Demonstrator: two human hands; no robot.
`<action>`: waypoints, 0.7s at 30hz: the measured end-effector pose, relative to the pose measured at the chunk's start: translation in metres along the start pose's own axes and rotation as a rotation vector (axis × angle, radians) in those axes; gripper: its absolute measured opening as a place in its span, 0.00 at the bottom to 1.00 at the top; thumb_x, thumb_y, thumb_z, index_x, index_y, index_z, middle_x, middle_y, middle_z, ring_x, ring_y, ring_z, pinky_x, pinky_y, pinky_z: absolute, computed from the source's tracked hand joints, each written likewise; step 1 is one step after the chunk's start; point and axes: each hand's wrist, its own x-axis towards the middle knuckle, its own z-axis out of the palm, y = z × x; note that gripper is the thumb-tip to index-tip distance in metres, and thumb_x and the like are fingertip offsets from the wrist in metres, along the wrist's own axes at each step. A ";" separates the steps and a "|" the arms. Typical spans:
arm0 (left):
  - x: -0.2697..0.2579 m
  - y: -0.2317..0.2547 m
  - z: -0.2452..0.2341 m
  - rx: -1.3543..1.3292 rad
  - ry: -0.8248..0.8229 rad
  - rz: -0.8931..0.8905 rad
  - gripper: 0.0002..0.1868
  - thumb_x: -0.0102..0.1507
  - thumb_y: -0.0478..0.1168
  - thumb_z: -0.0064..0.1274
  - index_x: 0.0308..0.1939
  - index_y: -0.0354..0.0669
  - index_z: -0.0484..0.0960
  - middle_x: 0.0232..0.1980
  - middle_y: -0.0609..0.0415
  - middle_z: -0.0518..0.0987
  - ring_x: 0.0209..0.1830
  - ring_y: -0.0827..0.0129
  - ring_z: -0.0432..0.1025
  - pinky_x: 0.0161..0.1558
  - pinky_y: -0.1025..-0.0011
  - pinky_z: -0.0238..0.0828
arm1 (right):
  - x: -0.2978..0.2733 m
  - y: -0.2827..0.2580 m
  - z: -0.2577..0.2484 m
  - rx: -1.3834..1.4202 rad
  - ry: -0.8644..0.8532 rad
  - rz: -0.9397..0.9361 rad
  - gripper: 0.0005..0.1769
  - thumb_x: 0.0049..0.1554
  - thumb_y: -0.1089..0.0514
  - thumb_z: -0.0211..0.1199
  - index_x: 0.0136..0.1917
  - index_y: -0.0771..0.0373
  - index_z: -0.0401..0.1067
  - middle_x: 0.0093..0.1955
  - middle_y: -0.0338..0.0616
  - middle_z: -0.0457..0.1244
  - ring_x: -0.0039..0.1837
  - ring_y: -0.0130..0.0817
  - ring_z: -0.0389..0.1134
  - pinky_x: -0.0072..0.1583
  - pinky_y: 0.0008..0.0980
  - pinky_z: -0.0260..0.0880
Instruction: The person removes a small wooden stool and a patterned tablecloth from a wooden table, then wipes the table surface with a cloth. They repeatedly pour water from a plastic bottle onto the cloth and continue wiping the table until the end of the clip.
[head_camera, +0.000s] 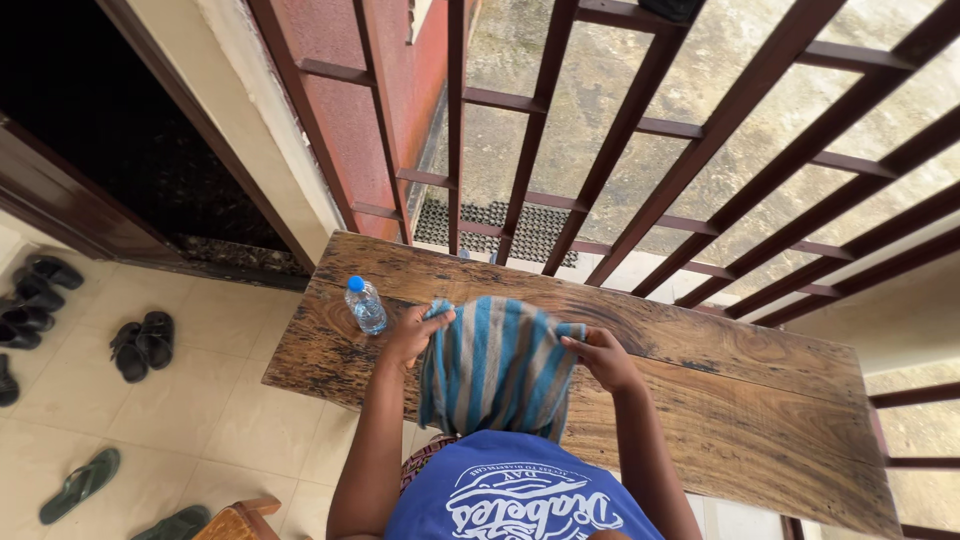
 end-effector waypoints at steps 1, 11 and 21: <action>0.002 0.004 0.001 0.118 0.037 -0.012 0.21 0.61 0.53 0.66 0.42 0.38 0.84 0.39 0.53 0.82 0.41 0.69 0.74 0.45 0.66 0.70 | 0.004 0.001 -0.001 -0.103 0.019 0.047 0.12 0.62 0.60 0.64 0.53 0.73 0.76 0.48 0.51 0.72 0.50 0.36 0.73 0.60 0.38 0.75; -0.007 0.037 -0.017 0.181 0.078 0.027 0.19 0.69 0.52 0.61 0.52 0.40 0.89 0.26 0.53 0.64 0.24 0.66 0.53 0.31 0.64 0.49 | 0.010 -0.010 0.000 -0.421 0.202 -0.091 0.10 0.58 0.56 0.69 0.44 0.66 0.80 0.41 0.44 0.73 0.42 0.31 0.69 0.52 0.34 0.72; -0.015 0.032 -0.021 0.228 0.135 0.261 0.15 0.59 0.48 0.67 0.34 0.39 0.88 0.28 0.57 0.84 0.22 0.76 0.74 0.26 0.74 0.67 | 0.003 -0.015 -0.009 -0.270 0.305 -0.230 0.09 0.58 0.57 0.66 0.48 0.65 0.80 0.42 0.43 0.73 0.43 0.29 0.71 0.54 0.33 0.73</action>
